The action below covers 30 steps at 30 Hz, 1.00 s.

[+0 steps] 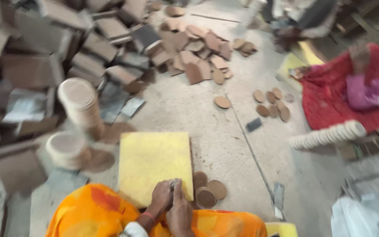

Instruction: The person sits on the floor and uses a sanding block to smooth the edges and surfaces of small, round wooden pieces. They hold each piece in one hand and rub it against the block with the other, repeating the process for multiple items.

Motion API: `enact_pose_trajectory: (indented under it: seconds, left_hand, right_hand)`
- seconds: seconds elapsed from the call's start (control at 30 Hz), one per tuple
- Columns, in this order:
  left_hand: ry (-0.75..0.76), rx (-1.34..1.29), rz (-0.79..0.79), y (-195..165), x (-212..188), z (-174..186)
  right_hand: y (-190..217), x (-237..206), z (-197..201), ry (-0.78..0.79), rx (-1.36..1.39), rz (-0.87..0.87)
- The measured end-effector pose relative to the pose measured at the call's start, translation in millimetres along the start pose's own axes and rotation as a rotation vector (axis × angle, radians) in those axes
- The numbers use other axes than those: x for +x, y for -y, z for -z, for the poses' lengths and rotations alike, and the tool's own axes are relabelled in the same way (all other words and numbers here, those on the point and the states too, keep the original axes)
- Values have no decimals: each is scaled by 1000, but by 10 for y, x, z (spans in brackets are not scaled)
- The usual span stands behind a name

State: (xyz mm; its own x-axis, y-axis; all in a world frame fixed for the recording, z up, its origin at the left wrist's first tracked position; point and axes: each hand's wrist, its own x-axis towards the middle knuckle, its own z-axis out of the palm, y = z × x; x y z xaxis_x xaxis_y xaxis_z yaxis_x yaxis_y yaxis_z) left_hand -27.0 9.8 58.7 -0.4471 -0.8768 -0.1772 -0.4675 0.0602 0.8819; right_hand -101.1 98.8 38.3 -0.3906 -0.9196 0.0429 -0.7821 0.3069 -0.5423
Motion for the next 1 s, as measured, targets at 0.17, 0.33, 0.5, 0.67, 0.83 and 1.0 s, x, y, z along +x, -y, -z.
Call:
enact_pose_trajectory:
  seconds: [0.17,0.33,0.5,0.67,0.83,1.0]
  left_hand:
    - [39,-72,9,-166,-45,-12]
    - [-47,-25,-162,-67,4,-97]
    - [25,108,-149,-19,9,-85]
    - [14,57,-56,-315,-82,-16]
    - [-29,22,-95,-204,-76,-3]
    - [-29,156,0,85,-27,-54]
  right_hand:
    - [-165,249,99,-11,79,-71]
    - [-112,351,175,160,-14,-179]
    - [108,-172,39,7,-27,-2]
    - [-212,340,171,139,10,-127]
    - [-86,304,149,148,-22,-116]
    - [128,-250,8,55,-35,-37]
